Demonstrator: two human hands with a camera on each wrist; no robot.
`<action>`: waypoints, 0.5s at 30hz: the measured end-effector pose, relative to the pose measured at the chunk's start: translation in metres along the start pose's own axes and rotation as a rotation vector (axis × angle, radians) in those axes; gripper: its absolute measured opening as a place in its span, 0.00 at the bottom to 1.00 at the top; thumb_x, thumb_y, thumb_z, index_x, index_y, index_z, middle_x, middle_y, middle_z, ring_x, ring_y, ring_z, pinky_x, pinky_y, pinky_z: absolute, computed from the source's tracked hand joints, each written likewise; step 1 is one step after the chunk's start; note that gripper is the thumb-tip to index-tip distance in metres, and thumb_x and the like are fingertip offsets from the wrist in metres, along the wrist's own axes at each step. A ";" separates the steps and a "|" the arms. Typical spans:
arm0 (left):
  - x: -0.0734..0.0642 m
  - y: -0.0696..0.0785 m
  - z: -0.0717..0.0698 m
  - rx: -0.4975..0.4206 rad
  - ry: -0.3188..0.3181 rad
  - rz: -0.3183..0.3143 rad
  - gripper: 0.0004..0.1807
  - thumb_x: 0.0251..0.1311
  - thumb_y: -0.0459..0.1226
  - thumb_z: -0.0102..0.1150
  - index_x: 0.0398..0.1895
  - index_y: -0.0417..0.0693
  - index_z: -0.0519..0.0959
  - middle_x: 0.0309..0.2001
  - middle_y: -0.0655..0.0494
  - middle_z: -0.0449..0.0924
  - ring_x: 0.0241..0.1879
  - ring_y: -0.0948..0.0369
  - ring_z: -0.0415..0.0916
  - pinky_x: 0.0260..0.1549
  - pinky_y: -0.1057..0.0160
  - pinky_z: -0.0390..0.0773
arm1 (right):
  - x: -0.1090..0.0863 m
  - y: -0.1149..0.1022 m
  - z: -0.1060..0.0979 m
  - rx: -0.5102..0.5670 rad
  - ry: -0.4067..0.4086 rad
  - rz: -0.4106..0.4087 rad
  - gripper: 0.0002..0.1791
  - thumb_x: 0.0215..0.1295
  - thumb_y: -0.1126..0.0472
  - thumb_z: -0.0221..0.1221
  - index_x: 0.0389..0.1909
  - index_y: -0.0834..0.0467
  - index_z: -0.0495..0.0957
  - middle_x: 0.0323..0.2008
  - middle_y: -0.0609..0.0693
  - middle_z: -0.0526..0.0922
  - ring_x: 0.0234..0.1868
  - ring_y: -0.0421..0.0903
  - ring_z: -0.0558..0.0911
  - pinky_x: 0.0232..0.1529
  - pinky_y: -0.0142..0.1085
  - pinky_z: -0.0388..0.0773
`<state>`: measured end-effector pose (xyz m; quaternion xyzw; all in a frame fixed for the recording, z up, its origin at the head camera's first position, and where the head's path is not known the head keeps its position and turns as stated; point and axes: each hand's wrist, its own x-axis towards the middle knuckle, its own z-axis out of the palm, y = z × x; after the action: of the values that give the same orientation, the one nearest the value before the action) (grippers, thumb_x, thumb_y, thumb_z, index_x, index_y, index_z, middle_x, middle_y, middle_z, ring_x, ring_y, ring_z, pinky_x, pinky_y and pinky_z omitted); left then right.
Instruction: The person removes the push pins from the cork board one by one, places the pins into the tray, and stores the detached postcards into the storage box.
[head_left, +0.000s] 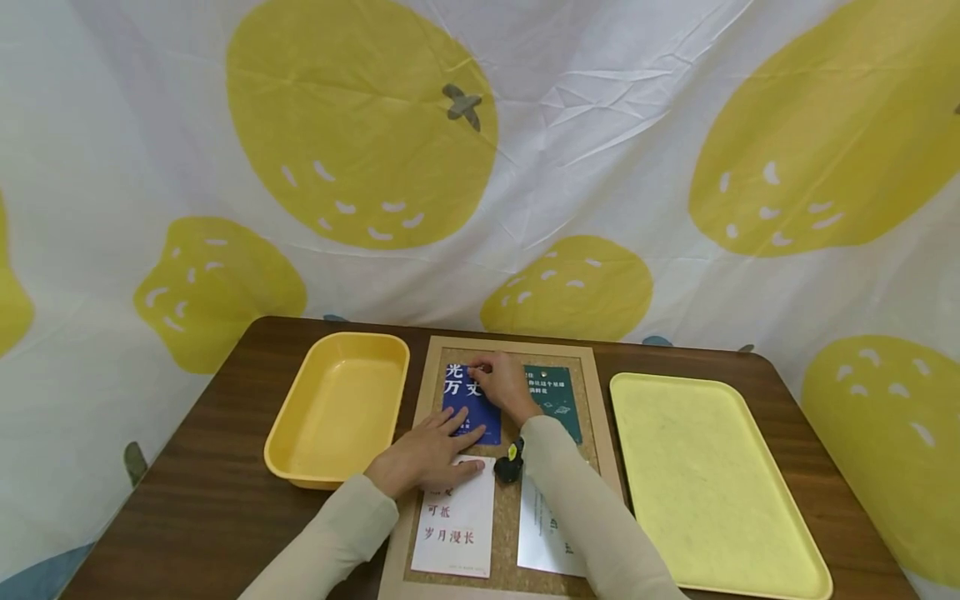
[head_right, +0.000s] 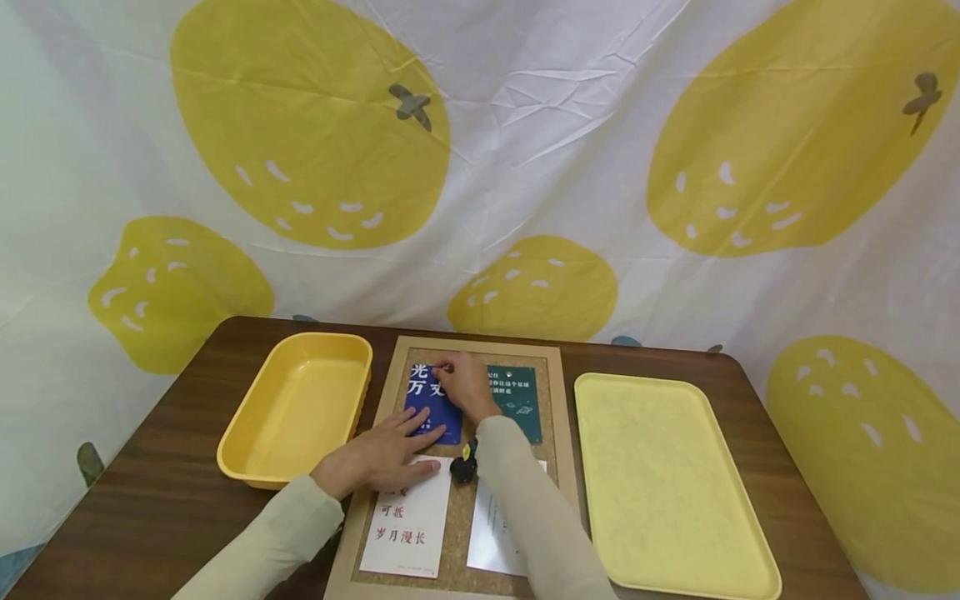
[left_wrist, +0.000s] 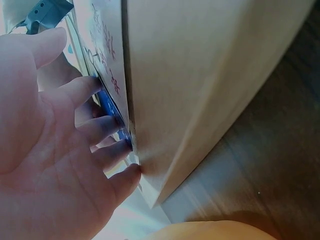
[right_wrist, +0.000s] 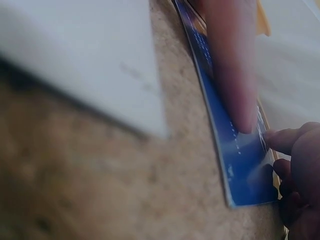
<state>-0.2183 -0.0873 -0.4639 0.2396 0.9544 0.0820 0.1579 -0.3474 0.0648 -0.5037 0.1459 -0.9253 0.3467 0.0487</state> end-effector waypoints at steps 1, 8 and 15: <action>0.000 0.000 0.000 0.002 -0.001 0.000 0.34 0.71 0.60 0.44 0.76 0.61 0.61 0.78 0.50 0.52 0.78 0.48 0.46 0.75 0.50 0.50 | 0.000 0.000 0.000 -0.008 -0.001 -0.003 0.07 0.67 0.59 0.63 0.40 0.56 0.88 0.35 0.50 0.88 0.32 0.43 0.81 0.36 0.38 0.81; 0.002 -0.001 0.000 0.005 -0.006 0.000 0.34 0.71 0.60 0.43 0.76 0.61 0.60 0.78 0.50 0.51 0.78 0.48 0.45 0.75 0.50 0.50 | 0.001 -0.002 -0.001 -0.058 0.000 -0.020 0.07 0.68 0.59 0.63 0.39 0.55 0.87 0.35 0.50 0.87 0.32 0.43 0.81 0.37 0.38 0.81; 0.001 -0.001 0.000 0.000 -0.009 0.001 0.35 0.70 0.61 0.44 0.76 0.61 0.61 0.78 0.50 0.51 0.78 0.48 0.45 0.75 0.49 0.50 | 0.000 0.000 -0.001 -0.044 0.009 -0.023 0.05 0.67 0.59 0.64 0.36 0.55 0.87 0.32 0.49 0.87 0.31 0.42 0.80 0.36 0.38 0.80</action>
<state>-0.2198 -0.0877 -0.4645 0.2406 0.9535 0.0812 0.1622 -0.3474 0.0652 -0.5028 0.1539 -0.9307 0.3263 0.0600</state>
